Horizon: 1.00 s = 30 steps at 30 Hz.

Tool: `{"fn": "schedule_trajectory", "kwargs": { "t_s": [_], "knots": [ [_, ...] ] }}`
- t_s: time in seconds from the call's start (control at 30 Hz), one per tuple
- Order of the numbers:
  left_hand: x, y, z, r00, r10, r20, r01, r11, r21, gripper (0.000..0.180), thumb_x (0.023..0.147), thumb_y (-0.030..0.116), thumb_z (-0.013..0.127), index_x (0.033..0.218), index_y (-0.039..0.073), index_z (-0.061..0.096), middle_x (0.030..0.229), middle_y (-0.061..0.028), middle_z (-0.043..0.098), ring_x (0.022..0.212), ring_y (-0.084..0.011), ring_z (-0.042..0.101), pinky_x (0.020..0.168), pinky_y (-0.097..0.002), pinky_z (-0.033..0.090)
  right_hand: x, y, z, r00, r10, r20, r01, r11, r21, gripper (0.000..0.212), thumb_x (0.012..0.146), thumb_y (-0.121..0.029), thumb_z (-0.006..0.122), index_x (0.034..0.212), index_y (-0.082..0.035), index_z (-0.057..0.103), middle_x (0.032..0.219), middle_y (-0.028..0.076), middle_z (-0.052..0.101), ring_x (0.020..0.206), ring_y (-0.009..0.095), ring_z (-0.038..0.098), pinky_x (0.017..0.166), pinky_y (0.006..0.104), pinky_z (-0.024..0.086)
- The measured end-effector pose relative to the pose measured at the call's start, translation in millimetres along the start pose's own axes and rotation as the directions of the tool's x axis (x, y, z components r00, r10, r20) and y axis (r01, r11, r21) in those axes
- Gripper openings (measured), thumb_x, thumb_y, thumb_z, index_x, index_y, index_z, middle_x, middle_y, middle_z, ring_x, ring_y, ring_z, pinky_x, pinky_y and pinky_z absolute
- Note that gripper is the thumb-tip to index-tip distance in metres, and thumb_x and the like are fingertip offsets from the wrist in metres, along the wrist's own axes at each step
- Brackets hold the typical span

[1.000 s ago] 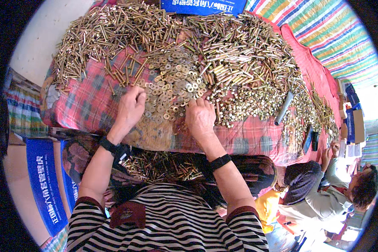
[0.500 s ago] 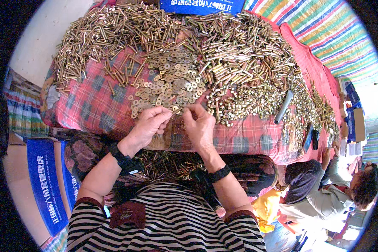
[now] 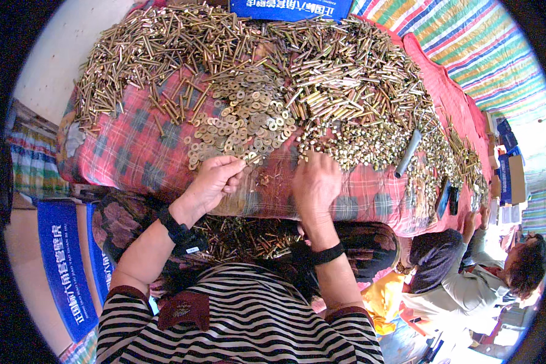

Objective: The person is sorting and assembling metal washers onto long bolts on a low table.

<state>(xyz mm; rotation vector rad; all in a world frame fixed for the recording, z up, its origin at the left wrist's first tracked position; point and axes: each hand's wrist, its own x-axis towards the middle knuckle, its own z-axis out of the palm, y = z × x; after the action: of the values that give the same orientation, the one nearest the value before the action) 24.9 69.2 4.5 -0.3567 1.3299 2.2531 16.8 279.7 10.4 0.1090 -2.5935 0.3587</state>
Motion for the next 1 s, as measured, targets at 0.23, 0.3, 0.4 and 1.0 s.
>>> {"fn": "schedule_trajectory", "kwargs": {
  "t_s": [0.23,0.3,0.4,1.0],
  "knots": [
    [-3,5,8,0.999,0.044,-0.025,-0.043,0.998,0.054,0.013,0.091,0.018,0.061,0.085,0.007,0.058,0.068,0.0045,0.049,0.053,-0.0021,0.037,0.045,-0.0172,0.028,-3,32,8,0.994,0.09,0.062,-0.077,0.98,-0.182,0.015,0.077,-0.008,0.062,0.091,-0.008,0.064,0.085,0.013,0.06,0.083,0.034,0.058,0.074,0.0439,0.045],
    [-2,3,4,0.997,0.073,-0.028,-0.07,0.994,0.079,0.013,0.09,0.018,0.062,0.085,0.007,0.058,0.068,0.005,0.048,0.053,-0.0019,0.037,0.046,-0.0173,0.027,-1,20,-2,0.996,0.048,0.081,-0.043,0.997,-0.065,0.015,0.078,-0.007,0.061,0.092,-0.007,0.064,0.085,0.013,0.06,0.082,0.034,0.058,0.073,0.0441,0.045],
    [-3,6,3,0.994,0.106,-0.018,-0.103,0.988,0.115,0.013,0.09,0.018,0.062,0.085,0.007,0.059,0.067,0.006,0.047,0.053,-0.0014,0.036,0.046,-0.0176,0.026,-1,-6,-17,0.991,-0.021,0.132,-0.002,0.986,0.166,0.018,0.077,-0.002,0.058,0.093,-0.008,0.063,0.083,0.013,0.057,0.08,0.034,0.057,0.071,0.0436,0.045],
    [-4,15,-8,0.892,0.438,0.113,-0.424,0.72,0.549,0.015,0.083,0.012,0.06,0.072,0.001,0.061,0.065,0.0059,0.054,0.061,-0.0018,0.044,0.052,-0.0218,0.035,-4,-15,-17,0.944,-0.095,0.317,-0.124,0.787,0.605,0.018,0.082,0.005,0.061,0.097,-0.003,0.065,0.085,0.009,0.059,0.074,0.02,0.058,0.065,0.0292,0.044]
  ]
}}
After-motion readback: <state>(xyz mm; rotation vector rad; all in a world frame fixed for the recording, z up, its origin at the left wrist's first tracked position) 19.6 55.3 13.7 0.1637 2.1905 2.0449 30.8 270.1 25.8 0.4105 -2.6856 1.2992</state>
